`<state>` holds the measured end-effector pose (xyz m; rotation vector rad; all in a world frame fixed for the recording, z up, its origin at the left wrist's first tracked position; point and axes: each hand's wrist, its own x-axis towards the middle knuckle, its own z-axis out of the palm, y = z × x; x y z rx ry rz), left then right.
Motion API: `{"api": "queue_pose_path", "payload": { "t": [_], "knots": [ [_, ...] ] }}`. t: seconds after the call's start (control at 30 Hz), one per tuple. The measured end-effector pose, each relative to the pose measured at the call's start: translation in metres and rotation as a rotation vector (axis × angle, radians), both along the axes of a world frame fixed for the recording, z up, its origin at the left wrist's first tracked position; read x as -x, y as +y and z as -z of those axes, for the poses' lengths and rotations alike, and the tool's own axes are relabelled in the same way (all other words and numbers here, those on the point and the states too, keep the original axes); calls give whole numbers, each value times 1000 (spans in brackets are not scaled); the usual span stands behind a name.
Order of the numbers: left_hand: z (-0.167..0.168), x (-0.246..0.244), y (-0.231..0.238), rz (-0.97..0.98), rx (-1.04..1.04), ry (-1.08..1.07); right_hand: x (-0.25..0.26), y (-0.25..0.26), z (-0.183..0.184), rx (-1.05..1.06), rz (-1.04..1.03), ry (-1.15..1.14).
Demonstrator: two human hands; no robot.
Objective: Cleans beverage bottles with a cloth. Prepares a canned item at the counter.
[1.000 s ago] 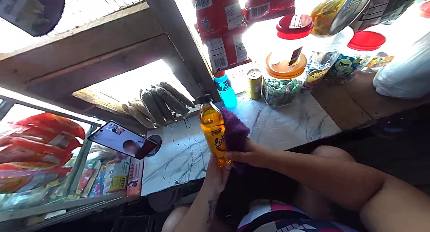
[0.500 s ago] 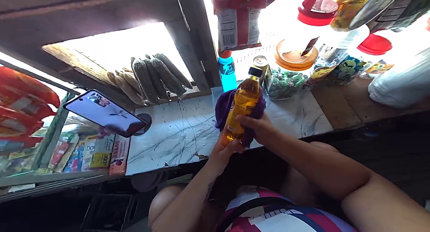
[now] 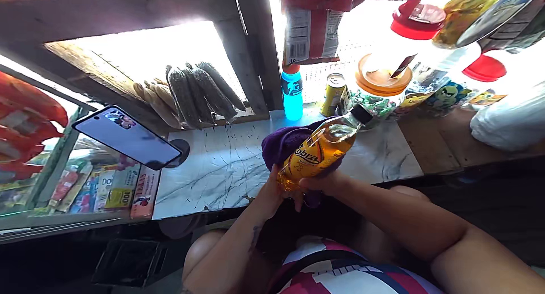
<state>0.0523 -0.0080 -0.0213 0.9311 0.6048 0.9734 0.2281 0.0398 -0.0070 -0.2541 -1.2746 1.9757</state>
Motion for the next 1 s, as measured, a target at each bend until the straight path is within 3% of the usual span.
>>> {"api": "queue_pose_path", "payload": {
  "t": [0.07,0.13,0.2,0.27,0.43,0.53,0.6,0.87,1.0],
  "knots": [
    [-3,5,2,-108,-75,228,-1,5,-4,34,165,-60],
    [-2,6,6,-381,-163,455,0,12,-10,101,294,-162],
    [4,9,8,-581,-333,476,0,20,-12,78,356,-277],
    [5,12,8,-642,-450,409,-2,23,-12,-75,413,-412],
    [9,5,0,-552,-507,385,-4,20,-11,-754,522,-1031],
    [6,-4,-9,-596,-459,302,0,13,-8,-1039,608,-1087],
    [1,-3,-11,-587,-361,243,3,13,-6,-1094,624,-1082],
    [-5,13,-17,-608,-127,132,-5,24,-12,-799,285,-1004],
    [-5,19,-18,-650,-192,-33,-7,29,-17,-319,197,-761]
  ]
}}
